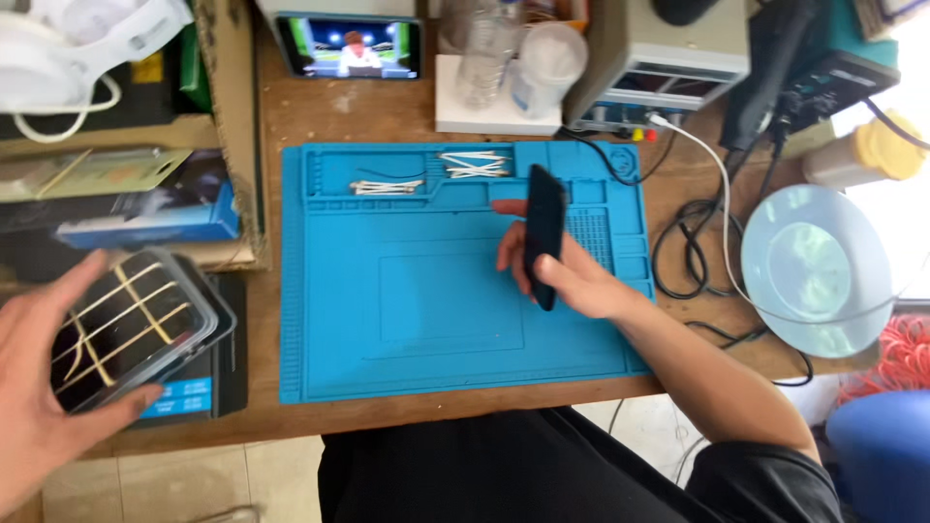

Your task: The person inspects a smartphone, then opens a plastic case containing a screwdriver set and various bits. They select a small screwdriver and a red plastic prying tool, then use the prying tool to work on the edges of the smartphone.

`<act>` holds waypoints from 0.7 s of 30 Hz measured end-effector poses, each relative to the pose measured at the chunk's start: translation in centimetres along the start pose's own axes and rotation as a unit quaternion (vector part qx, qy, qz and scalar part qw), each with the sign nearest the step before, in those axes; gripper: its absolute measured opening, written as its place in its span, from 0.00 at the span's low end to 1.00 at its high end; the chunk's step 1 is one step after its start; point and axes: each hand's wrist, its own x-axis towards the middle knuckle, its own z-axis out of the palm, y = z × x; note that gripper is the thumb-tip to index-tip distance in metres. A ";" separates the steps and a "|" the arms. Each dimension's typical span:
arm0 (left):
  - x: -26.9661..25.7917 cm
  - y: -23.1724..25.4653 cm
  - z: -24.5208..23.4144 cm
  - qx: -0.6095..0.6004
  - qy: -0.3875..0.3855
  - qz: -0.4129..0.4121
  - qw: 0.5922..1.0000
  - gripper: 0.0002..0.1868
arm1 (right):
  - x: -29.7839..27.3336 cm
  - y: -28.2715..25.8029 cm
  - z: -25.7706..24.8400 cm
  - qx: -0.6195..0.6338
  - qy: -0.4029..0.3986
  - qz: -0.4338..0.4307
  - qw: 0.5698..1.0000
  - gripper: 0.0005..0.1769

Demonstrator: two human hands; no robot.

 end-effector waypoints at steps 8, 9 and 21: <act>0.6 8.4 -0.9 0.011 0.195 0.165 0.967 0.25 | 0.4 -1.4 1.3 -0.105 0.005 0.006 0.994 0.54; 1.1 10.2 0.2 0.014 0.195 0.162 0.967 0.25 | 0.4 -1.3 1.4 -0.104 0.002 0.005 0.995 0.54; 8.2 19.1 11.6 -0.454 0.061 0.143 0.877 0.31 | -0.2 -2.1 2.6 -0.196 0.033 0.084 0.976 0.59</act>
